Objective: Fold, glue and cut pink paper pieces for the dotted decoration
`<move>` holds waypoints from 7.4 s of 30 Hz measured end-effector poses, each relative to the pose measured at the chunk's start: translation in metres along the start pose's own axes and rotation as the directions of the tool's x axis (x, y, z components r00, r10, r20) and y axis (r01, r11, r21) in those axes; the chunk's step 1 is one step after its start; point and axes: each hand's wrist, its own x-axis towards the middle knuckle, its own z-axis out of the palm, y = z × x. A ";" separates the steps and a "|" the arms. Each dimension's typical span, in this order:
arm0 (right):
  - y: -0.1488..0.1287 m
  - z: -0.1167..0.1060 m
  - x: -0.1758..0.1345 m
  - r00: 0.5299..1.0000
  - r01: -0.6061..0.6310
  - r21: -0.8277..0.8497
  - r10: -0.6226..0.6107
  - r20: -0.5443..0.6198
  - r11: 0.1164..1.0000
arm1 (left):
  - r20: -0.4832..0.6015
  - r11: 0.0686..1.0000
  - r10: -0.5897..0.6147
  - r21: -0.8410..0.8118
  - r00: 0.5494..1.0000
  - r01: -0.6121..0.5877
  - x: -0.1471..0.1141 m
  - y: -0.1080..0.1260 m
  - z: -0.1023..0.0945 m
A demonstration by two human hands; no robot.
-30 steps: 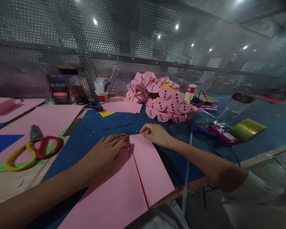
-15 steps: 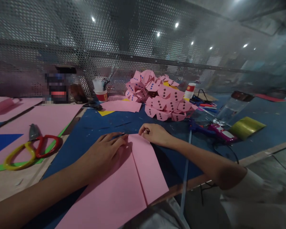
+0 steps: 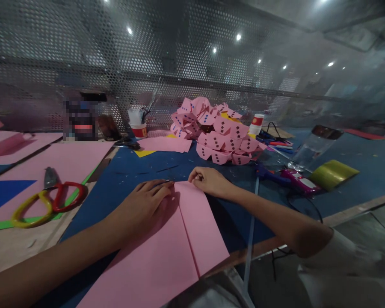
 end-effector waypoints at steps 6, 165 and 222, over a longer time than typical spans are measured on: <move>0.003 0.002 0.004 1.000 -0.009 0.021 0.010 -0.008 1.000 | 0.003 1.000 0.017 0.008 1.000 -0.017 0.000 0.000 0.000; -0.030 0.012 -0.023 0.953 0.021 0.593 -0.195 0.232 0.805 | 0.006 0.356 -0.522 -0.907 0.853 0.224 0.035 0.022 -0.033; -0.027 0.015 -0.020 0.982 0.029 0.648 -0.142 0.123 0.761 | 0.124 0.346 -0.498 -0.879 0.858 0.328 0.033 0.024 -0.030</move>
